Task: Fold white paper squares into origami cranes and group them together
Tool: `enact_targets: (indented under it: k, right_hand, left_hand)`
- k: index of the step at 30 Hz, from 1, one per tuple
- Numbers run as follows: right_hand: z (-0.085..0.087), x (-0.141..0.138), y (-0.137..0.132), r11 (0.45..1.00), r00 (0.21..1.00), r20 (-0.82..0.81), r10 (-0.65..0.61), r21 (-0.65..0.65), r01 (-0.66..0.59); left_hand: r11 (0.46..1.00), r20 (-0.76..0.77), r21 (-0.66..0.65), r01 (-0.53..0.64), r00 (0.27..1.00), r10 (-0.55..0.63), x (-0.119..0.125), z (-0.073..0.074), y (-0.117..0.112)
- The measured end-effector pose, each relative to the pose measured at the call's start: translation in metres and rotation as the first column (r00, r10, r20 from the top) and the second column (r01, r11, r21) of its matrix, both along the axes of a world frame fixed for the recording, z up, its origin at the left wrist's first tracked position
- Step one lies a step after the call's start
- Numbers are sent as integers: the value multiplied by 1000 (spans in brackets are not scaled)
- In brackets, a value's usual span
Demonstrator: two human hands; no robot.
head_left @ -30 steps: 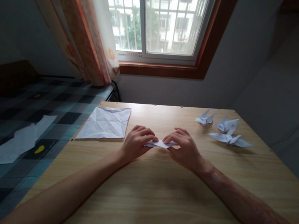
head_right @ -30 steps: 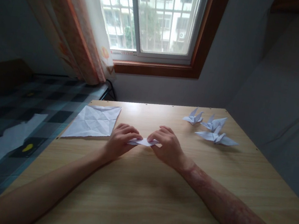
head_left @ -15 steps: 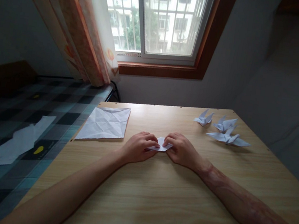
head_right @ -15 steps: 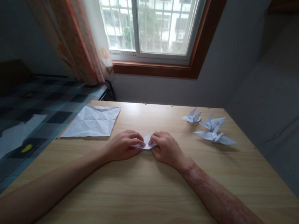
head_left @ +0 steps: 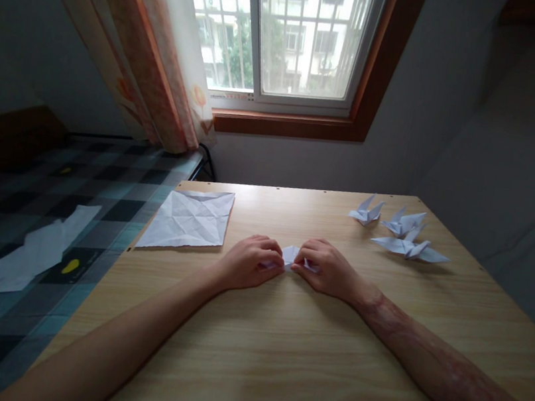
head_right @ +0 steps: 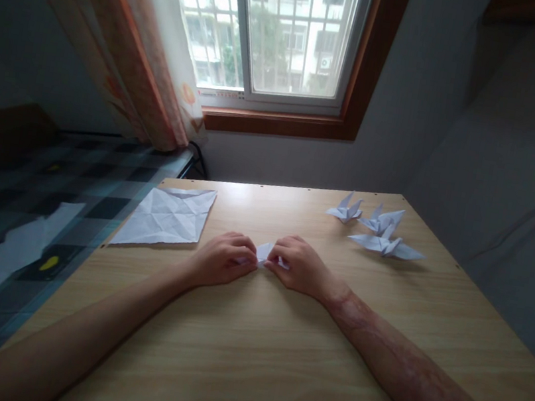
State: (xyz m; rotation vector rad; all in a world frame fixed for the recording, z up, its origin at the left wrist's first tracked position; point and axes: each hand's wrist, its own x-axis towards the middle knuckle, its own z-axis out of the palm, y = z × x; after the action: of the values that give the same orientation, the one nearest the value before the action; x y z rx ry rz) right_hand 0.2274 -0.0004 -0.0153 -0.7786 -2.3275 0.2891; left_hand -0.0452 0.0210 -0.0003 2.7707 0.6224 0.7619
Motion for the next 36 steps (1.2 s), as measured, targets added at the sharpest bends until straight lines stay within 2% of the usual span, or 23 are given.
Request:
enact_targets:
  k: [3,6,13,17,24,30,36]
  right_hand:
    - [-3,0,0,994,997,-50,-54,-100,49]
    - [-3,0,0,984,994,-70,-90,-164,77]
    - [1,1,1,986,988,-83,-129,-120,118]
    - [1,2,3,989,993,-34,-114,-94,111]
    - [0,2,2,989,993,-25,-115,-95,112]
    - [5,1,0,993,996,-31,-78,-91,75]
    - [5,1,0,991,995,-50,-86,-105,81]
  left_hand:
    - [996,16,-86,-10,1000,12,1,2,0]
    - [993,18,-106,-47,999,50,1,2,0]
    - [999,-2,-35,40,999,-40,-1,1,2]
    - [999,-12,11,48,999,-48,-1,2,0]
    - [991,-50,133,-10,999,16,2,0,-3]
    - [982,-52,171,-82,994,92,0,-2,-1]
    - [987,-113,158,19,994,-1,-2,-4,2]
